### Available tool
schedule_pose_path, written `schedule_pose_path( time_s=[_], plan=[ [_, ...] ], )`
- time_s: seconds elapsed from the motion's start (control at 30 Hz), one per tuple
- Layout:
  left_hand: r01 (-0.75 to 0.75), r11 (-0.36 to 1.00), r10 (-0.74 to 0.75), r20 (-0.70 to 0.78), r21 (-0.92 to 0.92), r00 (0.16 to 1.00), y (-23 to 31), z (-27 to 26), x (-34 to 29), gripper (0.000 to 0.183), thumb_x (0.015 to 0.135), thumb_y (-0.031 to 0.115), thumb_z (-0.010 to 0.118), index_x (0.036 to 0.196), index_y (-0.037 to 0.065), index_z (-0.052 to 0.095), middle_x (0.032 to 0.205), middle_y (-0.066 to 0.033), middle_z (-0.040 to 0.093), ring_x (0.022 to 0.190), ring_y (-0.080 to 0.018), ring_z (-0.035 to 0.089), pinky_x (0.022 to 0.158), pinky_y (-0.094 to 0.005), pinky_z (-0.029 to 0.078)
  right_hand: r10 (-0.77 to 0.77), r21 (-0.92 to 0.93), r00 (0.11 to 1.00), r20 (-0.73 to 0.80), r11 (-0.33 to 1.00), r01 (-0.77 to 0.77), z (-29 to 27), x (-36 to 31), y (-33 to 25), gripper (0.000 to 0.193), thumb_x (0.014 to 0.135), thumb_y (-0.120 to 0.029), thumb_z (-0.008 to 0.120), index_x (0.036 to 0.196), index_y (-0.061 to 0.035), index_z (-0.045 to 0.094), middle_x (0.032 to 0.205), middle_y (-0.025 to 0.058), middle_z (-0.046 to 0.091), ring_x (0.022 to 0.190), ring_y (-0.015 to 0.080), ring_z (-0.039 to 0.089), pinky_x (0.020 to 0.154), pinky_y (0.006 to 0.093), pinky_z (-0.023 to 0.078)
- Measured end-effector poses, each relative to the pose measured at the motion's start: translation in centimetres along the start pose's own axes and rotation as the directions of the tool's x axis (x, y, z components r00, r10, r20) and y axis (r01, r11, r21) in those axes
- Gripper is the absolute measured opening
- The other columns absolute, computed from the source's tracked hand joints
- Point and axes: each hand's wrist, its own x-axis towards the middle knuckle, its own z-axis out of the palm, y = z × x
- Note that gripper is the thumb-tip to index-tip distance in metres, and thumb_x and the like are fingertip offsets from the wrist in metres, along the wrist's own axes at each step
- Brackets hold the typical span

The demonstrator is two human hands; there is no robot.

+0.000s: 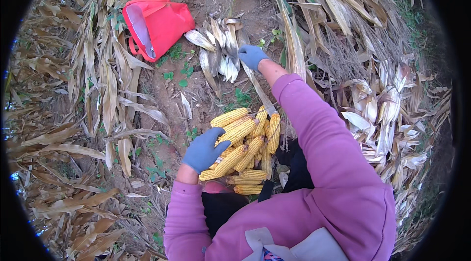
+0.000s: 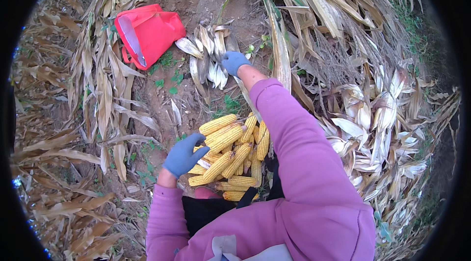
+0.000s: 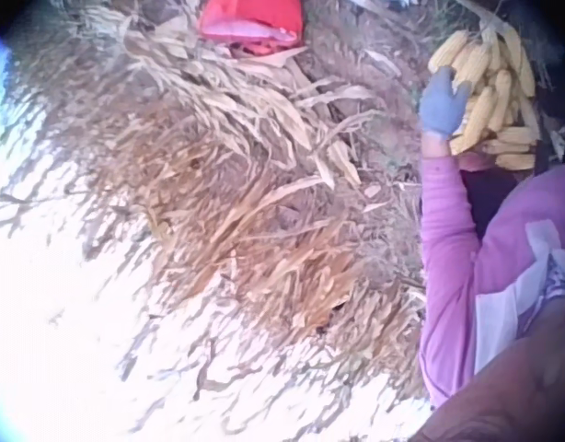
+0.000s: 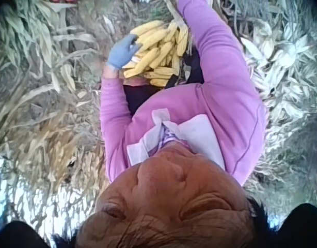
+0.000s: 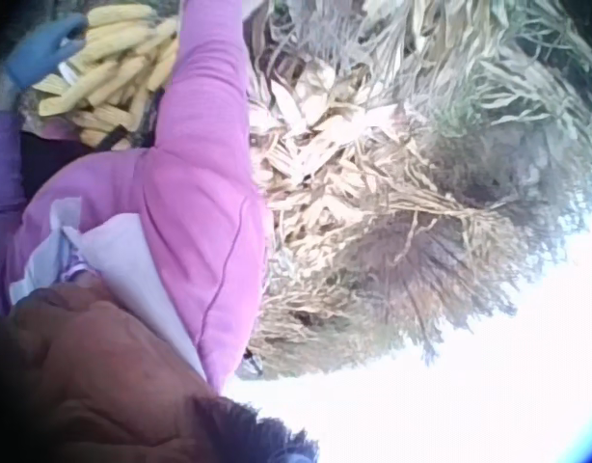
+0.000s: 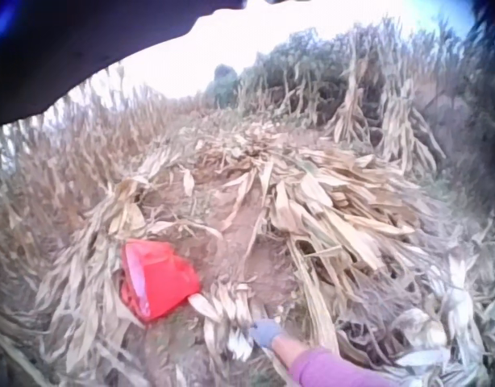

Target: The person sits on the ground in a cornfield and shucks corn cobs by hand, removing the husks and placing the cleaned cobs into a pile on their lap. The husks are discarded to the side.

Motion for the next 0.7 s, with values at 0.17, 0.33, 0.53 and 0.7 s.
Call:
schedule_pose_path(
  time_s=[0.17,0.33,0.53,0.7],
  plan=[
    [0.030,0.999,-0.030,0.035,-0.013,0.999,-2.1,0.1,0.3,0.037,0.085,0.030,0.063,0.110,0.004,0.056,0.100,-0.0159,0.063,0.092,-0.0327,0.062,0.078,-0.0377,0.048,0.450,0.062,0.893,0.017,0.891,-0.450,10.2,-0.8,8.2,0.048,0.078,-0.031,0.062,0.119,-0.0069,0.055,0.116,0.0220,0.059,0.111,0.0362,0.056,0.093,0.0404,0.046],
    [0.076,0.997,-0.075,0.062,-0.024,0.995,-3.4,-0.4,1.0,0.041,0.085,0.033,0.063,0.112,0.003,0.055,0.102,-0.0175,0.063,0.095,-0.0335,0.061,0.080,-0.0387,0.049,0.627,0.030,0.703,0.337,0.739,-0.673,13.0,-1.8,11.5,0.074,0.070,-0.038,0.071,0.130,-0.0029,0.043,0.114,0.0254,0.058,0.105,0.0332,0.060,0.090,0.0400,0.047],
    [0.055,0.998,-0.054,0.056,-0.006,0.997,-3.3,-0.6,2.2,0.040,0.085,0.034,0.063,0.112,0.004,0.056,0.102,-0.0170,0.063,0.092,-0.0336,0.062,0.078,-0.0391,0.049,0.652,0.229,0.754,0.077,0.725,-0.650,17.1,-0.9,14.3,0.066,0.068,-0.039,0.075,0.114,0.0024,0.053,0.097,0.0186,0.064,0.075,0.0267,0.064,0.062,0.0353,0.051],
    [0.086,0.996,-0.086,0.037,-0.011,0.996,-3.8,-0.2,1.3,0.040,0.086,0.034,0.062,0.110,0.003,0.055,0.104,-0.0168,0.062,0.095,-0.0357,0.060,0.081,-0.0406,0.048,0.487,0.416,0.748,0.451,0.627,-0.659,13.1,-1.0,6.6,0.051,0.077,-0.041,0.070,0.102,0.0020,0.063,0.077,0.0098,0.063,0.058,0.0185,0.058,0.053,0.0317,0.045]
  ],
)
